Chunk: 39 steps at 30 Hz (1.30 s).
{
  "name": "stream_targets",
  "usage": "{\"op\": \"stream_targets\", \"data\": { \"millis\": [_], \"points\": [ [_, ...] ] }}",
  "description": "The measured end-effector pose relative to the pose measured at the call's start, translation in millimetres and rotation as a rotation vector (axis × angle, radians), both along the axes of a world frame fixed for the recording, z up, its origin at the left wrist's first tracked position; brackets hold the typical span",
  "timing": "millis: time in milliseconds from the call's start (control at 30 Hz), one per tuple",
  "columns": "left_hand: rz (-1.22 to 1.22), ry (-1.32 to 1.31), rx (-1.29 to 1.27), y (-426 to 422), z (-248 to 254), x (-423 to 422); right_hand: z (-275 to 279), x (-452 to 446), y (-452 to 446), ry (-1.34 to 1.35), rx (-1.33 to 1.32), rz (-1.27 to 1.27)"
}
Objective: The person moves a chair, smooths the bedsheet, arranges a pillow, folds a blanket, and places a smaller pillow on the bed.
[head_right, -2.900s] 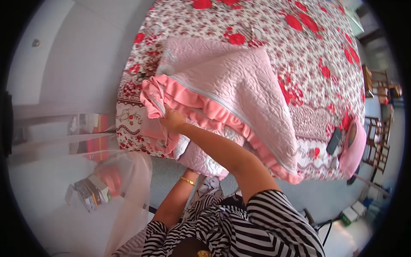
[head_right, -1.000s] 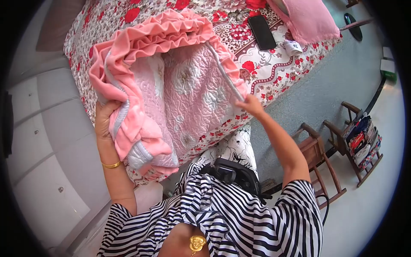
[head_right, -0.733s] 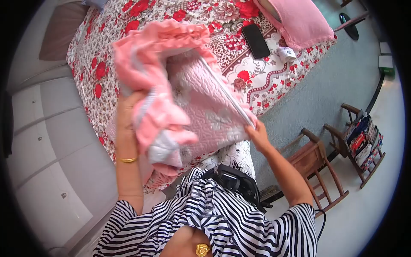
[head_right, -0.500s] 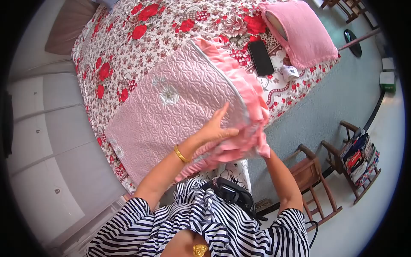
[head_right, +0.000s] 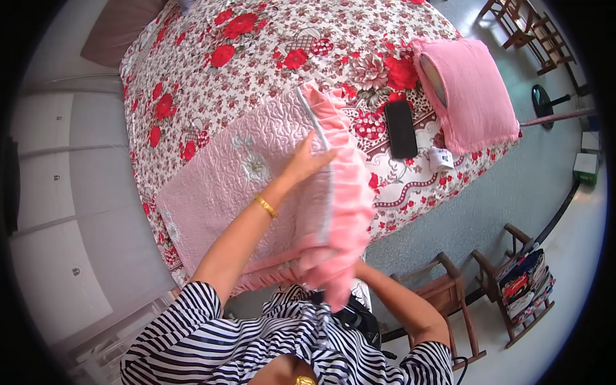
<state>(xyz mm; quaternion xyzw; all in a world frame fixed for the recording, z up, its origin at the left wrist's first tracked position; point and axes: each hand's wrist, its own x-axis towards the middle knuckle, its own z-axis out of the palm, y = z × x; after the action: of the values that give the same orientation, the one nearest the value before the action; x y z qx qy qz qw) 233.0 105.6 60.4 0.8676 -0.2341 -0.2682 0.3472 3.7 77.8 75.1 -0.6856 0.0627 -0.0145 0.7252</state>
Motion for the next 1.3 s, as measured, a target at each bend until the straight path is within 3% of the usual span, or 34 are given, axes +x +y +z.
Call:
{"op": "stream_targets", "data": {
  "millis": [67, 100, 133, 167, 200, 233, 300, 400, 433, 500, 533, 567, 600, 667, 733, 800, 867, 933, 967, 1033, 1067, 1133, 1200, 1300],
  "points": [
    [-0.192, 0.042, 0.507, -31.8, 34.1, -8.5, 1.5, 23.1, 17.1, -0.15, -0.166, 0.162],
    [-0.191, 0.046, 0.512, -29.9, 39.7, -10.1, -8.9, 33.3, 33.0, 0.003, -0.382, 0.418],
    [-0.311, -0.005, 0.522, -20.5, 47.4, -13.6, 15.7, 55.0, 31.5, 0.029, -0.436, 0.524],
    [-0.435, -0.06, 0.532, -9.9, 56.0, -15.9, 22.2, 70.0, 33.7, -0.085, -0.498, 0.604],
    [-0.436, -0.079, 0.549, 2.8, 64.6, -18.7, 24.9, 83.6, 45.9, -0.091, -0.492, 0.593],
    [-0.439, -0.097, 0.565, 14.3, 72.9, -19.2, 24.1, 98.0, 59.5, -0.316, -0.363, 0.26],
    [-0.296, 0.114, 0.701, 32.2, 81.6, -7.3, 29.1, 108.7, 61.7, -0.531, -0.218, -0.085],
    [-0.101, -0.018, 0.519, 90.3, 46.0, 3.1, 46.3, 108.3, 31.1, 0.002, -0.366, 1.039],
    [-0.014, -0.072, 0.404, 103.2, 46.9, 1.9, 45.5, 113.7, 16.6, 0.07, -0.203, 1.039],
    [0.054, -0.029, 0.301, 145.3, 20.9, -5.2, 1.1, 126.2, -19.6, -0.237, 0.188, 0.8],
    [0.125, 0.013, 0.191, 158.2, 12.2, -8.7, -25.5, 138.1, -37.8, 0.01, 0.19, 0.654],
    [0.132, 0.018, 0.195, 157.1, 20.3, -13.2, -29.9, 161.2, -71.5, 0.06, 0.233, 0.434],
    [0.226, 0.104, 0.182, 150.4, 35.5, -19.1, -26.8, 177.6, -95.0, 0.333, 0.182, 0.002],
    [0.326, 0.194, 0.17, 150.2, 39.4, -29.7, -62.0, 221.5, -132.3, 0.29, 0.372, -0.352],
    [0.386, 0.133, 0.118, 157.2, 30.7, -38.3, -59.4, 261.8, -154.8, 0.436, 0.197, -0.287],
    [0.407, 0.225, 0.242, 130.0, 56.8, -37.1, -80.6, 299.1, -157.7, 0.583, 0.272, 0.049],
    [0.377, 0.17, 0.113, 117.4, 56.0, -42.1, -102.4, 330.9, -144.1, 0.416, -0.088, 0.16],
    [0.33, 0.215, 0.054, 94.5, 42.2, -43.3, -110.8, 357.9, -149.8, 0.357, 0.175, -0.018],
    [0.324, 0.258, -0.008, 81.7, 27.6, -45.3, -142.7, 382.0, -171.6, 0.053, 0.08, -0.058],
    [0.176, 0.275, -0.145, 33.6, 32.5, -41.4, -136.7, 377.9, -193.3, -0.113, 0.437, -0.28],
    [0.174, 0.437, -0.275, 17.8, 32.3, -39.9, -96.4, 363.7, -204.0, 0.036, 0.884, -0.464],
    [0.087, 0.335, -0.13, 12.3, 27.4, -44.3, -123.3, 322.7, -229.2, 0.107, 0.812, -0.507],
    [-0.055, 0.089, -0.138, 26.6, 9.6, -59.0, -141.0, 251.4, -233.0, 0.303, 0.429, -0.587],
    [-0.01, -0.012, -0.016, 77.4, -0.6, -78.0, -168.9, 120.5, -200.8, 0.502, 0.325, -0.57]
  ]
}}
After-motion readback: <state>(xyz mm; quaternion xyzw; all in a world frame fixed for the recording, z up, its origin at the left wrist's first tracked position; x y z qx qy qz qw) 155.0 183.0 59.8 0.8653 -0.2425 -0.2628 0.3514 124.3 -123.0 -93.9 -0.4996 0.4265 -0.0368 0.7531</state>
